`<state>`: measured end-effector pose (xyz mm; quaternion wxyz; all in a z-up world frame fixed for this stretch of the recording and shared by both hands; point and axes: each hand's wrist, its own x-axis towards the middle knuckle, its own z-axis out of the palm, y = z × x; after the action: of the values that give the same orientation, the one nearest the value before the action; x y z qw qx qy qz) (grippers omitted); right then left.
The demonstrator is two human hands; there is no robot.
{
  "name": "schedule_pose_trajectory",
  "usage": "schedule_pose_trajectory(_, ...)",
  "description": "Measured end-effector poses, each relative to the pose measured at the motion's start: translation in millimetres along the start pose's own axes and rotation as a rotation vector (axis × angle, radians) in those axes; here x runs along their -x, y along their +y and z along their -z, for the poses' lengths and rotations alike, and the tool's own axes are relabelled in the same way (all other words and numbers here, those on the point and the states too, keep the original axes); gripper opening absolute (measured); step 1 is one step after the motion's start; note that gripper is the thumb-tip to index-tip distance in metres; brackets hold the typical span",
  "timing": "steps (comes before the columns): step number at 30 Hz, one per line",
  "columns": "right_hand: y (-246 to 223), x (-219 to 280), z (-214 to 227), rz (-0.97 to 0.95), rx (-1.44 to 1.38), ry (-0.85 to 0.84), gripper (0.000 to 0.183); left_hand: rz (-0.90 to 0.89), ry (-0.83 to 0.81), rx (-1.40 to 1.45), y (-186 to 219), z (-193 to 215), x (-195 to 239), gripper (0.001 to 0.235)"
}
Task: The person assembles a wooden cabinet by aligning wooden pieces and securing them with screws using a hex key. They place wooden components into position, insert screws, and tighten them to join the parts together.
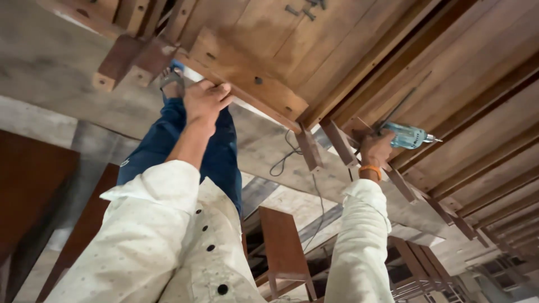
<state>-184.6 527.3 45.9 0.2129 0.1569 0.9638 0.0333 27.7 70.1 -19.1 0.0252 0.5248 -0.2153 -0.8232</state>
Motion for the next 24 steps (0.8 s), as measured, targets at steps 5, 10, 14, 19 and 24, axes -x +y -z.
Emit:
schedule_pose_trajectory(5, 14, -7, 11, 0.136, -0.021, 0.056, 0.057, 0.035, 0.117, -0.081, 27, -40, 19, 0.008)
schedule_pose_trajectory(10, 6, 56, 112, 0.057, -0.324, 0.025, 0.046, 0.034, 0.220, -0.245, 28, -45, 20, 0.011)
schedule_pose_trajectory(14, 33, 133, 196, 0.097, -0.919, -0.007, 0.028, 0.021, 0.170, -0.250, 24, -42, 10, 0.011)
schedule_pose_trajectory(19, -15, 269, 313, -0.006, -1.275, -0.064, 0.037, 0.003, 0.236, -0.318, 35, -58, 19, 0.008)
schedule_pose_trajectory(24, 71, 307, 316, 0.119, -1.796, -0.469, 0.022, 0.091, 0.242, -0.299, 18, -53, 3, 0.013)
